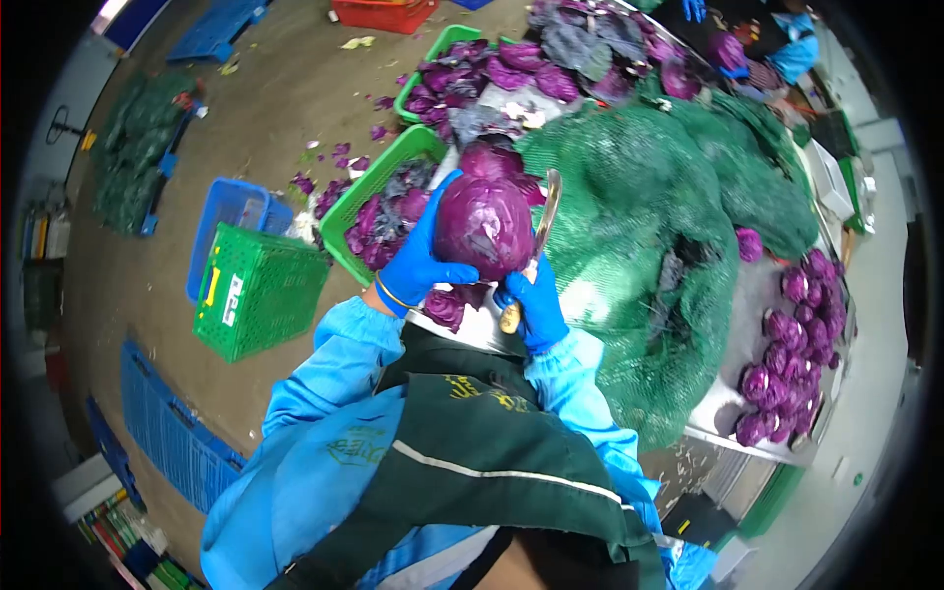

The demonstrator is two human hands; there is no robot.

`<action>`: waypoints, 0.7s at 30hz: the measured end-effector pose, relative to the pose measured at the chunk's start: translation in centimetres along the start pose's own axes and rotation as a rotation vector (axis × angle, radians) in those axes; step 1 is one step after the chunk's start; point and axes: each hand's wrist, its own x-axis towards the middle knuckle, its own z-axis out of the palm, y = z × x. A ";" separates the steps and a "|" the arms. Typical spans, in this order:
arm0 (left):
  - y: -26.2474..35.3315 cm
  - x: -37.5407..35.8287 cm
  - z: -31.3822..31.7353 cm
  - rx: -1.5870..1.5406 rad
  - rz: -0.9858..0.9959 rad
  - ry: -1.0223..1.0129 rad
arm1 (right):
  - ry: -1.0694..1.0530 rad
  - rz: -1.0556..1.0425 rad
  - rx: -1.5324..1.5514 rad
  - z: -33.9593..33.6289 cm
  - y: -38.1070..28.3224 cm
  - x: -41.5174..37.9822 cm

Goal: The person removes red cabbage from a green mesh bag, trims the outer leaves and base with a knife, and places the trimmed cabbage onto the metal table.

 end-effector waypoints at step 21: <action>-16.3 -1.4 0.2 1.745 0.161 -0.158 | 0.469 -0.629 0.382 -25.5 -17.9 -20.9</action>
